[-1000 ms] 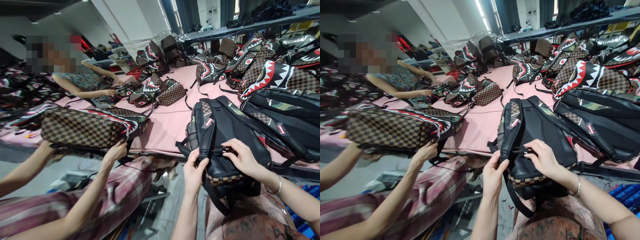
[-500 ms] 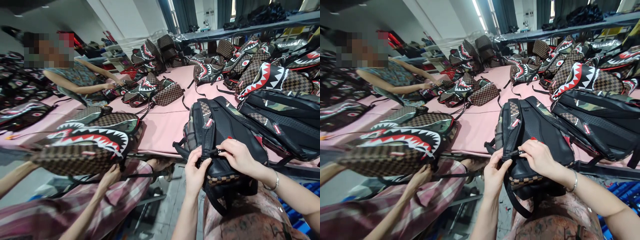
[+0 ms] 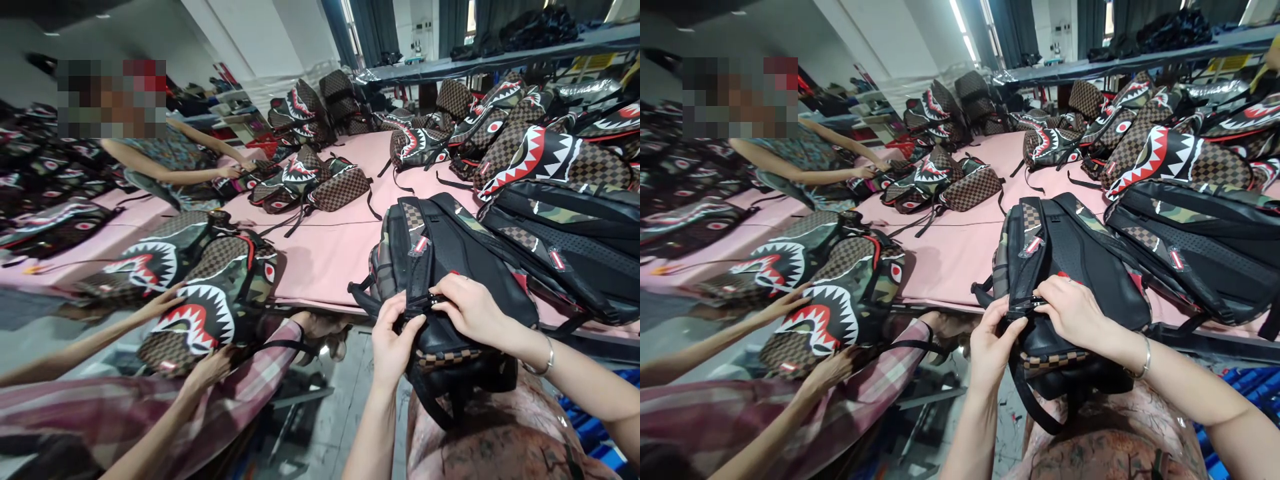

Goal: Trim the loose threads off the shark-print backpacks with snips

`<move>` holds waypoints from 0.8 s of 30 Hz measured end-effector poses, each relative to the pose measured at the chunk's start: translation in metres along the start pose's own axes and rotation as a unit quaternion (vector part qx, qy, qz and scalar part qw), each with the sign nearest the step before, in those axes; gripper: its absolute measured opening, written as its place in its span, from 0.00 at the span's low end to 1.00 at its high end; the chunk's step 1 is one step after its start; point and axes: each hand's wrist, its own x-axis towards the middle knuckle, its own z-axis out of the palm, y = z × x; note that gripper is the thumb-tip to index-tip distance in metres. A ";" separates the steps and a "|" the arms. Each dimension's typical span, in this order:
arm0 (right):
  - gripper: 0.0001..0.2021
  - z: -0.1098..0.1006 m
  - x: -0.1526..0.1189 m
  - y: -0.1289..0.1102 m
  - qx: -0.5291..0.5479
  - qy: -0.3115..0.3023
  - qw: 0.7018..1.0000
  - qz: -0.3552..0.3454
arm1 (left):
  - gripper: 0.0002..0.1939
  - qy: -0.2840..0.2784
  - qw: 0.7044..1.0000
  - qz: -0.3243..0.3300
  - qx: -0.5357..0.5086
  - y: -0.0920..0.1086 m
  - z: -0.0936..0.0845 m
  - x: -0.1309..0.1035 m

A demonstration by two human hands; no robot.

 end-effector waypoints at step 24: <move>0.06 -0.011 0.082 -0.030 0.277 0.124 0.936 0.177 | 0.22 0.152 0.960 0.186 0.141 0.020 0.006 0.001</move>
